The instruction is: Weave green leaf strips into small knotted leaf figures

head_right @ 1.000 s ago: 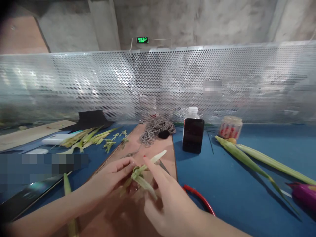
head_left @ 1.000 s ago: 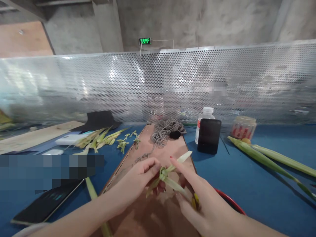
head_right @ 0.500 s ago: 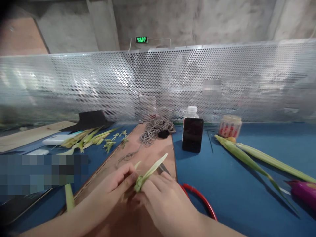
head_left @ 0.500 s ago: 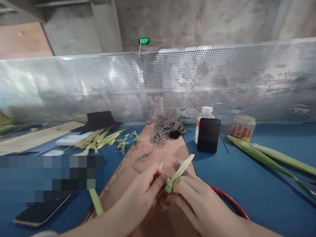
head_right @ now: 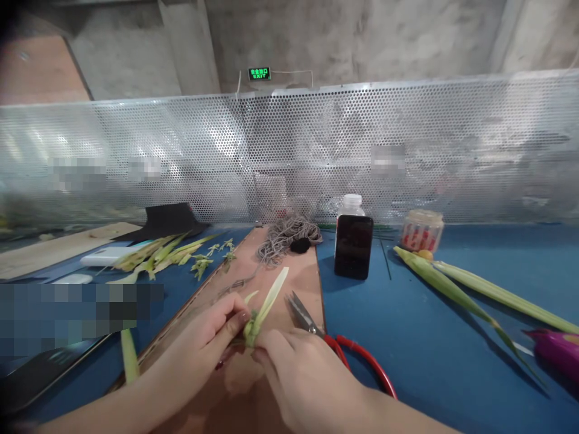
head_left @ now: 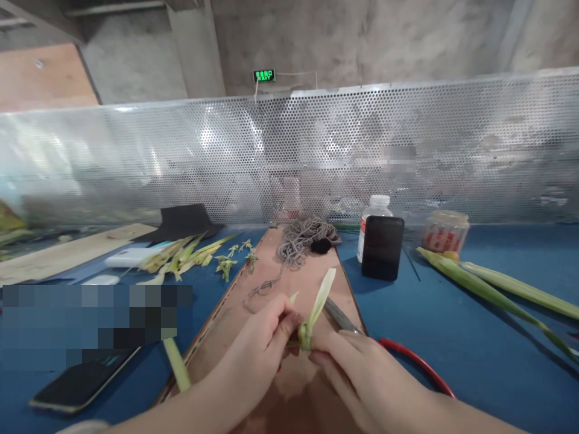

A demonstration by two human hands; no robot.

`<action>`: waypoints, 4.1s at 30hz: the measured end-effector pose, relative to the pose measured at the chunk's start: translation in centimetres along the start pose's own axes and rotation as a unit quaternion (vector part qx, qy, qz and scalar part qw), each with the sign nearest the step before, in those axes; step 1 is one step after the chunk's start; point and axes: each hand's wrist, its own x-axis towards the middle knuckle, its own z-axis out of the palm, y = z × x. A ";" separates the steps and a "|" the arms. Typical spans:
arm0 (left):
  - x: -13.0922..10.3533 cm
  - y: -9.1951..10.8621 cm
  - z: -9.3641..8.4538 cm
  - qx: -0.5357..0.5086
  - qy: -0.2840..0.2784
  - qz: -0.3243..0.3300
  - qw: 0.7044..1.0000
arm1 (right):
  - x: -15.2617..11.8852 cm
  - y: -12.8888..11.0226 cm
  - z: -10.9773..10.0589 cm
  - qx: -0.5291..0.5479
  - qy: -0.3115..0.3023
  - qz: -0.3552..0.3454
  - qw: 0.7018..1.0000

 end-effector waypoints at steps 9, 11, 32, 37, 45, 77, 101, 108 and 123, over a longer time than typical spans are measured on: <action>-0.1 0.5 -0.1 -0.056 -0.016 0.014 0.998 | 0.2 -0.1 -0.6 0.046 -0.041 0.049 0.997; -0.2 0.6 0.0 -0.079 -0.032 -0.002 0.996 | 0.1 -0.1 -0.5 0.020 -0.057 0.058 0.996; -0.2 0.6 0.0 -0.181 -0.086 -0.022 0.980 | -0.2 -0.2 -0.4 0.097 0.008 0.070 0.993; 0.0 0.8 -0.1 -0.154 -0.088 -0.024 0.984 | 0.0 0.0 -0.5 0.136 0.018 0.081 0.987; 0.1 0.7 -0.1 -0.234 -0.099 -0.087 0.963 | 0.3 -0.3 -1.0 0.247 0.016 0.105 0.963; 0.1 0.8 -0.3 -0.237 -0.098 -0.084 0.963 | 0.7 0.4 -0.6 0.454 -0.032 0.135 0.880; 0.1 0.9 -0.9 -0.191 -0.105 -0.016 0.976 | 0.7 0.5 -0.7 0.428 -0.007 0.148 0.891; 0.2 1.1 -0.8 -0.186 -0.103 -0.022 0.977 | 0.4 0.0 -0.9 0.403 -0.008 0.139 0.905; 0.6 0.2 -1.4 -0.106 -0.136 0.035 0.984 | 0.0 0.9 -1.1 0.122 0.136 -0.036 0.982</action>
